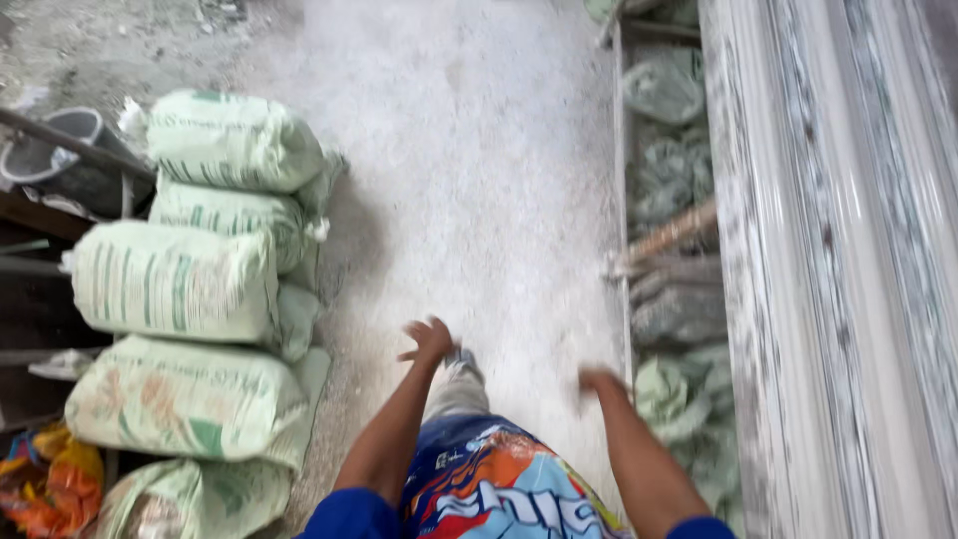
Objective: The person takes handfuls of white fiberglass strands from a bucket, dips and wets them in a water bucket, then spreads the strands evenly along the channels of long plaster cornice molds. They then scoop plaster slurry from a bowl and apply it over the fiberglass in the mold channels.
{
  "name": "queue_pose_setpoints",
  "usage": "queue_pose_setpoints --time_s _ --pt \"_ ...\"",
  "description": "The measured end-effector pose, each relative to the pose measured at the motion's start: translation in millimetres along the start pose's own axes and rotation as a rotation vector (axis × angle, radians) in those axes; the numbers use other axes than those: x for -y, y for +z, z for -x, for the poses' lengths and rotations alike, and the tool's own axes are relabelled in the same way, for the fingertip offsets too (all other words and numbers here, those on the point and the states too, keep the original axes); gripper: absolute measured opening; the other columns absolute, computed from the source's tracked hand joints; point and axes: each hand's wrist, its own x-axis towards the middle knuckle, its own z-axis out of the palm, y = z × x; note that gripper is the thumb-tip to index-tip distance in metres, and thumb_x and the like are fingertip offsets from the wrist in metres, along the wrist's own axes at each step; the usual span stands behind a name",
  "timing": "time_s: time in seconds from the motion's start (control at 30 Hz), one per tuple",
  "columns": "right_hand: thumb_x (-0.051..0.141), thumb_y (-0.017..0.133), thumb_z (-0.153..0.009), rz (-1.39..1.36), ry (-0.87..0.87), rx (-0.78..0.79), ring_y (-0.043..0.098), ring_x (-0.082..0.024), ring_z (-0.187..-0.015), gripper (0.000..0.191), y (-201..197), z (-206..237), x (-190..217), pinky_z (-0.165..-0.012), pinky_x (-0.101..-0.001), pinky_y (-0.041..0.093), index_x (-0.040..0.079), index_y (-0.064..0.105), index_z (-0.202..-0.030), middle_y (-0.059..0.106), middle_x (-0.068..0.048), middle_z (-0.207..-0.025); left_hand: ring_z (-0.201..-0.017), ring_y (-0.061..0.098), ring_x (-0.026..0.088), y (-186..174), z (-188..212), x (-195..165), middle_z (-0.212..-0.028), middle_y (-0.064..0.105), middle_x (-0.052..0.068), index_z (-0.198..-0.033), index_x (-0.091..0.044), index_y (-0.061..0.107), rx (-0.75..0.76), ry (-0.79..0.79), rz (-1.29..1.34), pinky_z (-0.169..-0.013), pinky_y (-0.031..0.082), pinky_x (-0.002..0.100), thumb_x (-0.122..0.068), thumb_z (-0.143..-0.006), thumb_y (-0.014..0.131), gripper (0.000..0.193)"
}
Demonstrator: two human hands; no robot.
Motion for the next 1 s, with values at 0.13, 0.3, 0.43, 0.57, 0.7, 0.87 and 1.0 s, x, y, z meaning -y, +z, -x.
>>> queue_pose_setpoints --time_s 0.13,0.3,0.43,0.57,0.7,0.87,1.0 --pt "0.048 0.060 -0.094 -0.354 0.359 -0.018 0.064 -0.029 -0.117 0.054 -55 -65 -65 -0.095 -0.0523 0.045 0.020 0.058 -0.139 0.068 -0.008 -0.130 -0.120 0.067 0.033 -8 -109 35 -0.134 0.066 0.022 -0.148 -0.007 0.047 0.175 -0.205 -0.096 -0.101 0.053 0.043 -0.035 -0.100 0.058 0.057" --pt "0.051 0.068 -0.086 -0.433 0.562 -0.059 0.066 -0.022 -0.108 0.053 -145 -197 -4 -0.083 -0.0437 0.049 0.024 0.061 -0.131 0.070 0.000 -0.122 -0.116 0.069 0.032 -41 -286 -28 -0.126 0.071 0.022 -0.138 -0.005 0.059 0.045 -0.180 -0.193 -0.099 0.054 0.040 -0.034 -0.097 0.061 0.051" --pt "0.045 0.068 -0.090 -0.532 0.362 -0.001 0.067 -0.019 -0.095 0.047 -222 -367 100 -0.075 -0.0374 0.053 0.019 0.061 -0.128 0.071 -0.001 -0.112 -0.114 0.069 0.033 -40 -464 -121 -0.123 0.071 0.022 -0.136 -0.005 0.060 -0.049 -0.103 -0.194 -0.098 0.053 0.041 -0.033 -0.097 0.059 0.048" --pt "0.040 0.071 -0.092 -0.400 0.237 -0.068 0.066 -0.013 -0.079 0.038 -310 -520 197 -0.067 -0.0332 0.055 0.012 0.062 -0.116 0.069 -0.001 -0.100 -0.104 0.069 0.038 -35 -603 -209 -0.112 0.071 0.025 -0.120 0.000 0.058 -0.193 -0.083 -0.191 -0.090 0.054 0.045 -0.029 -0.096 0.065 0.039" --pt "0.026 0.078 -0.092 0.468 -0.182 -0.471 0.060 -0.021 -0.070 0.032 -402 -651 277 -0.073 -0.0407 0.058 0.006 0.055 -0.084 0.066 -0.006 -0.077 -0.091 0.071 0.041 -59 -717 -288 -0.095 0.073 0.027 -0.099 0.002 0.061 -0.372 0.038 -0.382 -0.081 0.055 0.045 -0.025 -0.097 0.066 0.027" --pt "0.023 0.082 -0.088 -0.140 0.144 0.069 0.033 -0.025 -0.127 0.072 -504 -801 354 -0.102 -0.0464 0.039 0.026 0.033 -0.140 0.028 -0.004 -0.143 -0.115 0.060 0.050 -91 -885 -343 -0.119 0.061 0.037 -0.125 0.008 0.048 -0.237 -0.014 -0.337 -0.096 0.050 0.051 -0.034 -0.091 0.075 0.061" --pt "0.032 0.076 -0.082 -0.282 0.437 0.198 0.028 -0.038 -0.152 0.105 -556 -914 411 -0.118 -0.0505 0.026 0.040 0.011 -0.166 0.030 -0.014 -0.169 -0.135 0.044 0.055 -85 -1020 -387 -0.143 0.043 0.044 -0.154 0.010 0.021 -0.149 -0.147 -0.250 -0.110 0.040 0.051 -0.035 -0.091 0.073 0.093"
